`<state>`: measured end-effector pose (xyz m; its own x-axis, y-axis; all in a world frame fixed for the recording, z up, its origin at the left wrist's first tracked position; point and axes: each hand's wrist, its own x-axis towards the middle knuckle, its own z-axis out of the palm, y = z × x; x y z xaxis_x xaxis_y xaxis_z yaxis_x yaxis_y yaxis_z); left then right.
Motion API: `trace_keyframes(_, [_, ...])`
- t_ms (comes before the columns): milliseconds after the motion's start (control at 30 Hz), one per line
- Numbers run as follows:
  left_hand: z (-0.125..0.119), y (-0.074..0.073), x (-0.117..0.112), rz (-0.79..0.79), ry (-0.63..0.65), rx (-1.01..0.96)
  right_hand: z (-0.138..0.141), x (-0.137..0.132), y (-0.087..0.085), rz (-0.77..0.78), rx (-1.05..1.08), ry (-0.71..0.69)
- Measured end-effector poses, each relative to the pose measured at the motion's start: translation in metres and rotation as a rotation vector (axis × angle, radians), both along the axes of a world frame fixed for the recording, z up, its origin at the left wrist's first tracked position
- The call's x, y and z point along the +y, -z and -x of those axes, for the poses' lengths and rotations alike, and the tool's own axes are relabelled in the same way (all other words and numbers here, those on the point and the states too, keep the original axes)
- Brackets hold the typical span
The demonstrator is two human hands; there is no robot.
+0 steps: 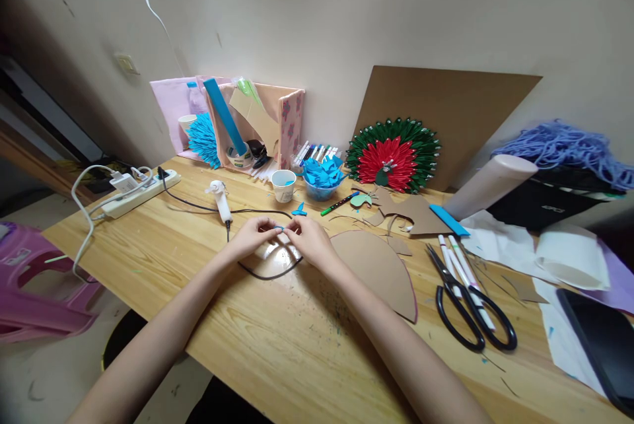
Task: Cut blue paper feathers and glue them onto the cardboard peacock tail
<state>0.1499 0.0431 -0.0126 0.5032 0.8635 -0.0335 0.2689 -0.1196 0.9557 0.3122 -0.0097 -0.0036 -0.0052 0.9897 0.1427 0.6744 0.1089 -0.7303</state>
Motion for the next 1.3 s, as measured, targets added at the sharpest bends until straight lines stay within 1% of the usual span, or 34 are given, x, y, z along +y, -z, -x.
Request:
trace_keyframes(233, [0.0,-0.001,-0.001,0.055,-0.009,-0.045,0.0,0.002,0.003,0.015,0.066,0.003])
trace_keyframes(400, [0.004,0.001,0.004,0.087,-0.027,-0.061,0.002,0.001,0.0,0.022,0.114,0.013])
trace_keyframes(533, [0.02,0.003,0.005,0.099,-0.072,-0.055,0.005,0.0,-0.005,0.019,0.151,0.023])
trace_keyframes(667, [0.049,-0.005,-0.006,0.101,-0.111,-0.049,0.015,0.002,-0.004,0.046,0.199,0.001])
trace_keyframes(767, [0.076,-0.014,-0.014,0.027,-0.166,-0.064,0.03,0.009,-0.001,0.078,0.246,-0.045])
trace_keyframes(833, [0.096,-0.019,-0.015,-0.025,-0.226,-0.074,0.043,0.016,0.001,0.09,0.272,-0.064])
trace_keyframes(933, [0.123,-0.02,-0.007,-0.072,-0.42,-0.034,0.067,0.029,0.003,0.08,0.299,-0.064])
trace_keyframes(967, [0.131,-0.019,-0.002,-0.088,-0.499,-0.017,0.076,0.034,0.003,0.068,0.302,-0.052])
trace_keyframes(1033, [0.143,-0.016,0.01,-0.11,-0.593,-0.003,0.095,0.045,0.006,0.036,0.294,0.001])
trace_keyframes(1100, [0.15,-0.013,0.023,-0.133,-0.659,0.001,0.114,0.055,0.009,-0.005,0.27,0.073])
trace_keyframes(1167, [0.152,-0.009,0.037,-0.165,-0.709,0.003,0.132,0.066,0.012,-0.046,0.238,0.112])
trace_keyframes(1300, [0.148,-0.003,0.059,-0.235,-0.743,-0.021,0.158,0.086,0.017,-0.08,0.188,0.071])
